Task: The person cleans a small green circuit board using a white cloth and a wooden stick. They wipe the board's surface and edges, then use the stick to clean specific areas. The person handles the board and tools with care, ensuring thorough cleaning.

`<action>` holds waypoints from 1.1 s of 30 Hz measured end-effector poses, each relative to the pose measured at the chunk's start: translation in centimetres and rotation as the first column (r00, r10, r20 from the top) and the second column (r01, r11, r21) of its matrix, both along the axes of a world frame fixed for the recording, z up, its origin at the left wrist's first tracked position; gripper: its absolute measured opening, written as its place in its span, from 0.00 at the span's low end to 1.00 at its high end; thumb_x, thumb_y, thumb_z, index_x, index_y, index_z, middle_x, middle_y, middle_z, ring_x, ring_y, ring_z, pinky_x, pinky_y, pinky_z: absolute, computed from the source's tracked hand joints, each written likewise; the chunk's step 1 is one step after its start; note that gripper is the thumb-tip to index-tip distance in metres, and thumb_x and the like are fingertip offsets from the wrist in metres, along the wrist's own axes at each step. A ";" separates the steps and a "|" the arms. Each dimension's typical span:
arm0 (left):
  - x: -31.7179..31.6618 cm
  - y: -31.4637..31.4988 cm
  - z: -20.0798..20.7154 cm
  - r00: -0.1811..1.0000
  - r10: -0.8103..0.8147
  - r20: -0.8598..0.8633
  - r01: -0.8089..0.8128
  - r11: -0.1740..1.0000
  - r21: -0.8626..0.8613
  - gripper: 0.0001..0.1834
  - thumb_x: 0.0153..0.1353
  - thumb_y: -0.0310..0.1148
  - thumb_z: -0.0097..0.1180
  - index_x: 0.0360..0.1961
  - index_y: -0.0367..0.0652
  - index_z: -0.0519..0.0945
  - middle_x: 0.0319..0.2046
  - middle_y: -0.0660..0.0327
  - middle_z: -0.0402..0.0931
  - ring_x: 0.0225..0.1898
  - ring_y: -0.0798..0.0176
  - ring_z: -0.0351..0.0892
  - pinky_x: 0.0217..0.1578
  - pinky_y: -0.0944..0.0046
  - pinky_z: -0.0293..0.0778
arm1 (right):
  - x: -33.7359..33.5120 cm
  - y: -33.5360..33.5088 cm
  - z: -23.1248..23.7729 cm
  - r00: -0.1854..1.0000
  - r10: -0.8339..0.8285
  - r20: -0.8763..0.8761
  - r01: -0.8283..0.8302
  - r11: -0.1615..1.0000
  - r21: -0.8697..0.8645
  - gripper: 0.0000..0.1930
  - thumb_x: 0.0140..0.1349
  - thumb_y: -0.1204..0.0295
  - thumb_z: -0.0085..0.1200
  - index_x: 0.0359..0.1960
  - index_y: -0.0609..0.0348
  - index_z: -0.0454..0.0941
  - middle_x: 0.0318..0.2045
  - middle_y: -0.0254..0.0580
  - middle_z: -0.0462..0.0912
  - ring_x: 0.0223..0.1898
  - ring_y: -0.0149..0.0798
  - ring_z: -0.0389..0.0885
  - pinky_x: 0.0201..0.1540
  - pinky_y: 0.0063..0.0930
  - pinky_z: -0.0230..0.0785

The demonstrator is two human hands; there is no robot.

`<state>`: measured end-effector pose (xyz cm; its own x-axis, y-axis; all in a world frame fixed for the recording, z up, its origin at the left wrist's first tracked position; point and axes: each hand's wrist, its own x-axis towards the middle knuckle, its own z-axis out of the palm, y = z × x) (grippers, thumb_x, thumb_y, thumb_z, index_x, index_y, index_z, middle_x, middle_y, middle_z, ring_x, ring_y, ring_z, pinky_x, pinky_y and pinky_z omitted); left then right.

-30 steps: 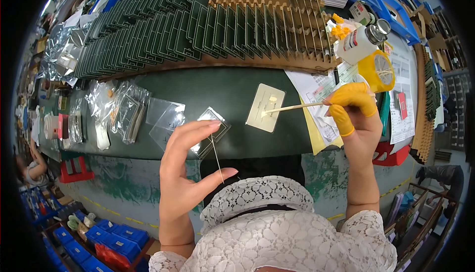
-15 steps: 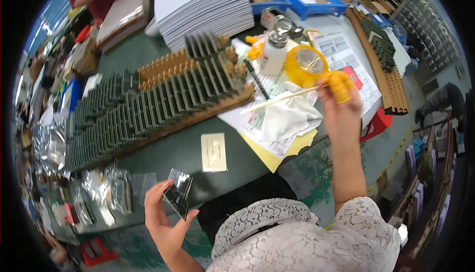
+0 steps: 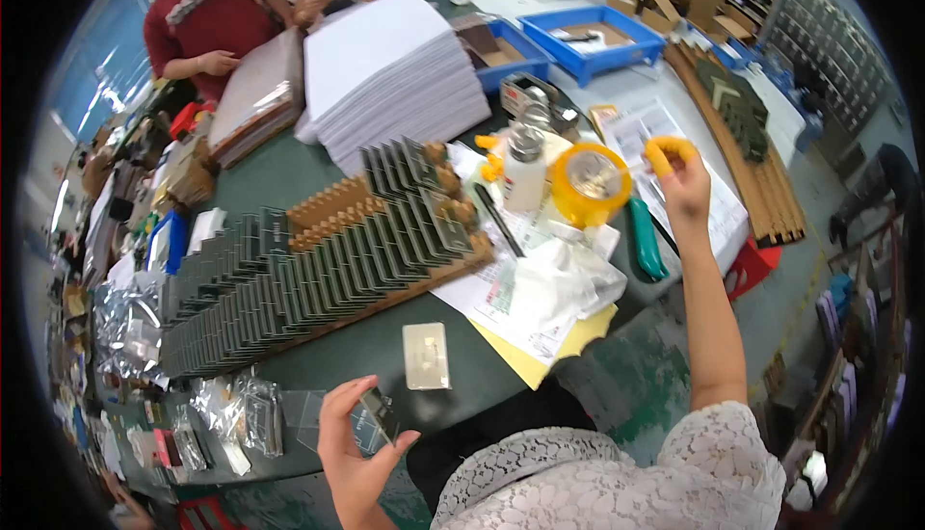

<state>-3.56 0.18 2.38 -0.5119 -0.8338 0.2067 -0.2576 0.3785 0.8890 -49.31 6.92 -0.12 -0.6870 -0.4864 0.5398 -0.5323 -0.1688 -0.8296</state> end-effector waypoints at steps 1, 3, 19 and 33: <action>0.1 -0.1 0.0 1.000 0.008 0.011 -0.007 1.000 -0.016 0.38 0.34 0.25 0.75 0.52 0.35 0.72 0.50 0.55 0.71 0.54 0.58 0.70 0.57 0.60 0.65 | -0.6 -0.2 -0.9 0.998 -0.037 0.044 0.035 0.999 0.038 0.08 0.62 0.78 0.56 0.42 0.64 0.77 0.37 0.36 0.80 0.40 0.28 0.79 0.42 0.22 0.73; 0.4 -0.2 0.0 1.000 0.012 0.023 -0.011 1.000 -0.025 0.37 0.35 0.24 0.75 0.51 0.36 0.73 0.50 0.56 0.73 0.54 0.59 0.71 0.56 0.60 0.66 | -0.9 -0.8 -1.8 0.996 0.004 0.084 -0.008 0.999 0.050 0.07 0.62 0.76 0.56 0.42 0.62 0.77 0.37 0.36 0.80 0.39 0.28 0.78 0.41 0.21 0.72; 1.7 -0.4 1.5 0.999 0.003 -0.046 -0.009 0.994 -0.113 0.36 0.37 0.26 0.76 0.52 0.41 0.76 0.51 0.57 0.76 0.54 0.57 0.74 0.55 0.59 0.68 | -5.1 6.1 0.5 0.911 -0.378 -0.161 0.342 0.915 -0.212 0.11 0.65 0.79 0.51 0.49 0.66 0.74 0.62 0.43 0.69 0.56 0.36 0.72 0.60 0.29 0.64; 4.6 -0.7 -1.3 0.965 0.243 -0.096 -0.247 0.968 -0.035 0.34 0.37 0.21 0.72 0.51 0.38 0.76 0.50 0.56 0.76 0.52 0.56 0.74 0.55 0.60 0.67 | 20.3 0.9 1.7 0.746 0.521 -0.415 -0.315 0.825 0.469 0.13 0.47 0.83 0.64 0.36 0.62 0.78 0.33 0.42 0.76 0.35 0.45 0.73 0.39 0.33 0.65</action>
